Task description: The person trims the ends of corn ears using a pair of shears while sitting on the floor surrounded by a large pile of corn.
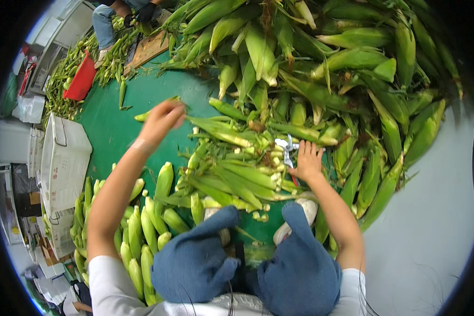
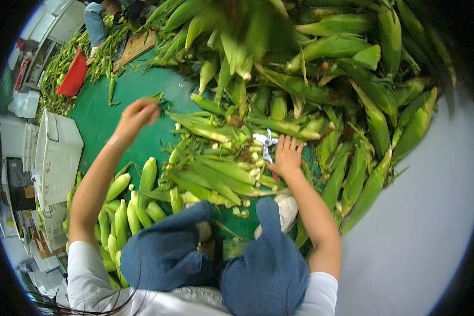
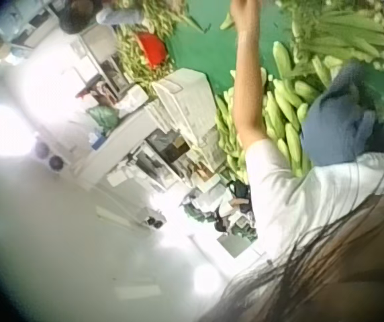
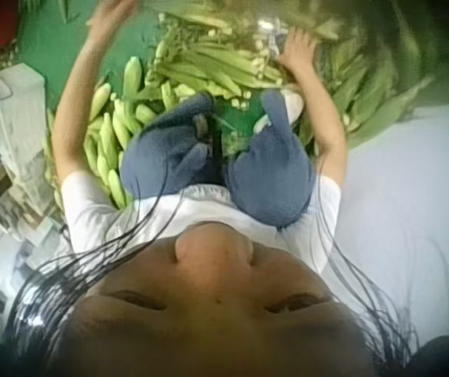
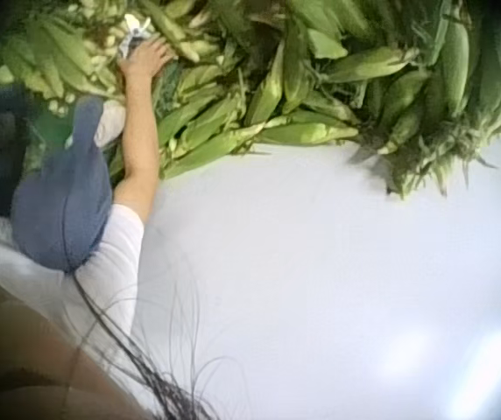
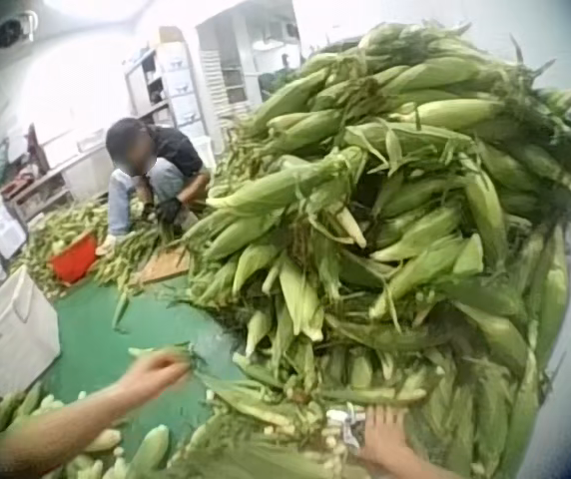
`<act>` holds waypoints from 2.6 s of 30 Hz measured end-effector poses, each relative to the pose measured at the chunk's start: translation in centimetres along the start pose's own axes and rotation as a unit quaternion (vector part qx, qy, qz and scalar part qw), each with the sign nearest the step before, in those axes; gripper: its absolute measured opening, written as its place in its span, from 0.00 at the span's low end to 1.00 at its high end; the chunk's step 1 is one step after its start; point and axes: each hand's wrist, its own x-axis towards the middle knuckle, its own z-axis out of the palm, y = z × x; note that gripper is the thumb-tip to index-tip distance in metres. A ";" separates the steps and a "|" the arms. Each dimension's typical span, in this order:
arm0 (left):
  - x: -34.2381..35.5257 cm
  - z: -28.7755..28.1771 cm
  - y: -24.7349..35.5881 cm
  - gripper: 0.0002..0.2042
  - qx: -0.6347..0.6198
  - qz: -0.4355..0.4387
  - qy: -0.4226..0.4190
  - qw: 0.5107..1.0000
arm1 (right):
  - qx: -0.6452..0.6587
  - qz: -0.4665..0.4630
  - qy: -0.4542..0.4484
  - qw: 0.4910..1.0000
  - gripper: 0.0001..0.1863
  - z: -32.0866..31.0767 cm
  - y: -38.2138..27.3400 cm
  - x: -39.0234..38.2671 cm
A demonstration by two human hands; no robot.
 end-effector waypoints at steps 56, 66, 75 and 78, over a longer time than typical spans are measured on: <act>-10.4 4.0 -7.7 0.26 -0.618 -0.100 0.160 0.763 | 0.705 -0.042 -0.231 0.669 0.32 -5.5 -12.8 -3.5; -12.0 3.5 -9.3 0.23 -0.586 -0.119 0.143 0.788 | 0.740 0.003 -0.217 0.636 0.20 -6.0 -14.1 -2.9; -9.3 2.7 -8.5 0.29 -0.469 -0.070 0.014 0.880 | 0.514 -0.098 -0.170 0.835 0.29 -10.3 -12.2 -4.7; -8.9 3.0 -8.2 0.24 -0.267 -0.020 -0.041 0.963 | 0.457 -0.174 -0.080 0.869 0.34 -11.3 -12.3 -4.2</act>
